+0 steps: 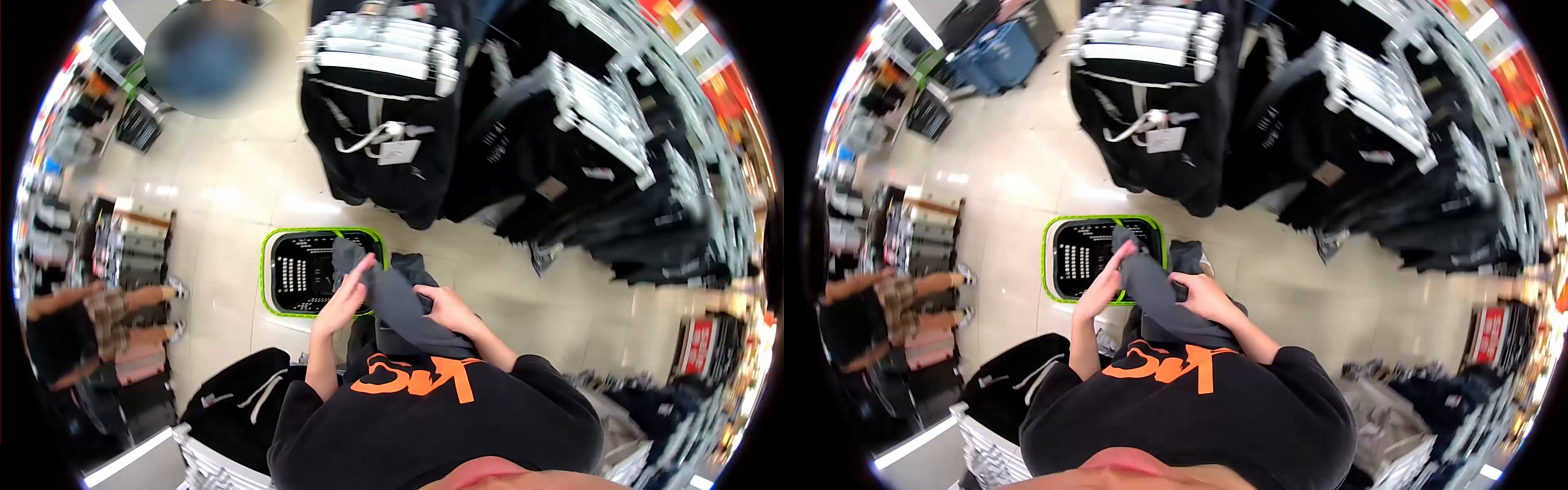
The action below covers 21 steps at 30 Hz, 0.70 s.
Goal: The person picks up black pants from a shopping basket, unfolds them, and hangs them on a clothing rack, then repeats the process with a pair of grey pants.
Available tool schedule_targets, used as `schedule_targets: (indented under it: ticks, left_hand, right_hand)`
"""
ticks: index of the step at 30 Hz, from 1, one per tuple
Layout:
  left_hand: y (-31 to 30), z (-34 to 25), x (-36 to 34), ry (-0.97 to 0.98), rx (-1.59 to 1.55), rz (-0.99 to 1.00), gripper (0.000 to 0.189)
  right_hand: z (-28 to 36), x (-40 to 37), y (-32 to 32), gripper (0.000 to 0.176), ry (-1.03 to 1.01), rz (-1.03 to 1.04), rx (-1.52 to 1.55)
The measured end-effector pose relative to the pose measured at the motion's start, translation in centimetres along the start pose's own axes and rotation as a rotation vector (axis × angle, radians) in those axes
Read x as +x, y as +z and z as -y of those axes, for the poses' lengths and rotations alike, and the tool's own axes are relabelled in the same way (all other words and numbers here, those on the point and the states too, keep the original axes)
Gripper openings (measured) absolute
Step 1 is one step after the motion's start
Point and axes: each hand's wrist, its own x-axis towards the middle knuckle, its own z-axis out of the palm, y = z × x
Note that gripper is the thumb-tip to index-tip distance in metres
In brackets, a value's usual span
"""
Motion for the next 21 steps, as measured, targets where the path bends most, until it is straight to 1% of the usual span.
schedule_targets:
  ticks: [2,3,4,6,7,8,10,11,12,14,15,16,17,18,19,20,21]
  left_hand:
    - [0.9,-2.3,1.5,-0.062,0.328,0.428,0.058]
    - [2.2,-2.1,2.3,-0.101,0.43,0.581,0.054]
    - [3.7,-2.5,3.0,-0.172,0.547,0.694,0.046]
    - [6.5,-3.4,4.5,-0.25,0.497,0.927,0.041]
    - [7.8,-2.1,4.6,-0.076,0.456,0.987,0.041]
    - [9.6,-2.8,4.5,0.036,0.506,0.98,0.043]
    - [13.5,-4.0,4.5,-0.016,0.511,0.855,0.042]
    - [15.0,-3.4,4.8,0.068,0.577,0.774,0.036]
    - [16.1,-2.9,5.2,0.076,0.586,0.811,0.036]
    - [18.7,-2.2,6.2,0.073,0.595,0.655,0.031]
    - [20.4,-2.0,6.8,0.178,0.527,0.579,0.026]
    - [21.9,-1.7,7.7,0.21,0.495,0.603,0.024]
    - [23.5,-2.2,8.7,0.343,0.54,0.647,0.025]
    - [25.2,-3.2,9.6,0.476,0.579,0.688,0.025]
    - [27.0,-4.2,10.5,0.562,0.558,0.71,0.027]
    - [29.0,-5.0,11.3,0.648,0.529,0.706,0.025]
    - [30.8,-6.1,12.0,0.671,0.513,0.736,0.024]
  right_hand:
    - [0.9,-2.2,-0.1,0.03,0.052,-0.026,-0.056]
    - [1.5,-3.3,-0.5,0.03,0.07,-0.076,-0.046]
    - [2.2,-4.4,-1.0,0.031,0.102,-0.109,-0.046]
    - [2.2,-6.4,-1.8,0.031,0.151,-0.188,-0.042]
    - [1.9,-7.3,-2.3,0.031,0.173,-0.314,0.016]
    - [1.5,-8.4,-2.7,0.032,0.193,-0.438,0.074]
    - [0.8,-10.3,-3.4,0.031,0.215,-0.544,0.099]
    - [0.7,-11.0,-3.7,0.031,0.192,-0.621,0.044]
    - [0.5,-11.6,-3.9,0.03,0.171,-0.696,-0.012]
    - [-0.2,-13.0,-5.1,0.028,0.191,-0.787,0.003]
    - [-0.9,-13.8,-5.8,0.028,0.113,-0.924,-0.017]
    - [-1.5,-14.8,-6.6,0.029,0.033,-1.061,-0.044]
    - [-1.8,-16.3,-7.5,0.046,0.079,-1.082,0.005]
    - [-2.6,-17.3,-8.4,0.046,0.091,-1.113,0.001]
    - [-3.9,-18.2,-9.2,0.058,-0.047,-1.224,0.079]
    - [-5.0,-19.2,-9.9,0.07,-0.19,-1.328,0.153]
    - [-5.9,-20.7,-10.4,0.08,-0.079,-1.35,0.09]
